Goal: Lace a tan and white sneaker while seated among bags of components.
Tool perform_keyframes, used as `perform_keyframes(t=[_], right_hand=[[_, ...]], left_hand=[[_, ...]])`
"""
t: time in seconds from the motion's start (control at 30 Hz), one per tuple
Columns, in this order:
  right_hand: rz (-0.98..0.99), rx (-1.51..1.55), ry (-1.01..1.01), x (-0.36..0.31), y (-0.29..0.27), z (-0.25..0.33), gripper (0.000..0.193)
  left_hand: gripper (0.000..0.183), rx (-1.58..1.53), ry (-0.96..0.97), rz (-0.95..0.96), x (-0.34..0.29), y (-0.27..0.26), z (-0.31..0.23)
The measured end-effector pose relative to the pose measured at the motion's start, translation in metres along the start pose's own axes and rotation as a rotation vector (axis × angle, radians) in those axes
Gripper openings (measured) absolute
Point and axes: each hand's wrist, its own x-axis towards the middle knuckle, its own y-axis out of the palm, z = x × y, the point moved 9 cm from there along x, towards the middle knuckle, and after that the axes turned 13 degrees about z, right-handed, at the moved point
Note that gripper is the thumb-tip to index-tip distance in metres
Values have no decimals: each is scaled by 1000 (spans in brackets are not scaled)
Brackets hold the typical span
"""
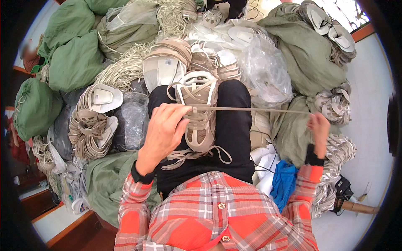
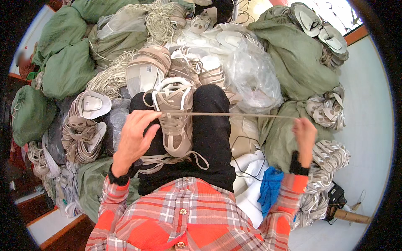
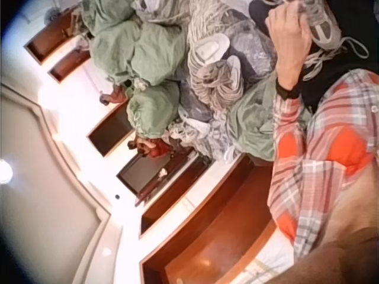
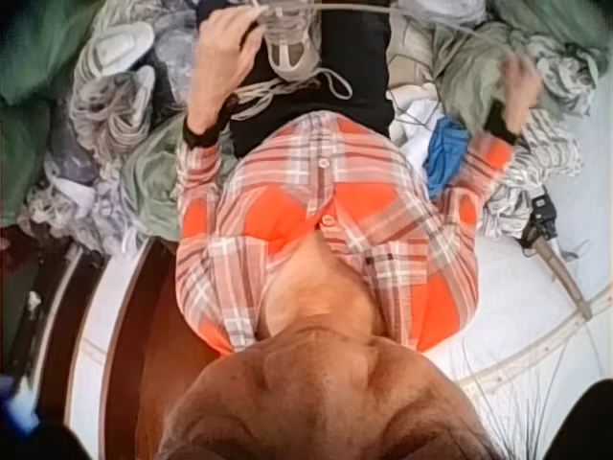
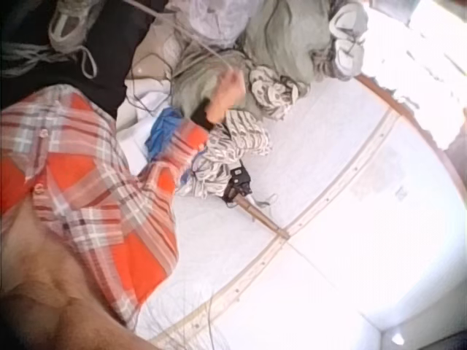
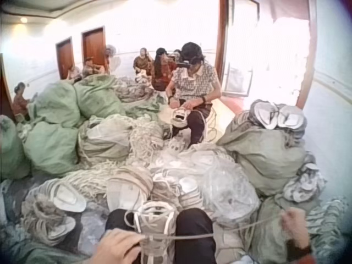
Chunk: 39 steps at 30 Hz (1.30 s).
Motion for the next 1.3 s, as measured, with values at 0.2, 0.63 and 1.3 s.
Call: perform_keyframes(t=[0.2, 0.63, 1.3], right_hand=[[-322, 1152, -33, -27, -51, -64, 32], [522, 461, -336, -52, 254, 210, 15], [492, 205, -422, -53, 268, 234, 8]], left_hand=[[22, -68, 98, 121, 54, 89, -28], [21, -564, -443, -149, 9, 61, 32], [32, -619, -200, 577, 46, 81, 58]])
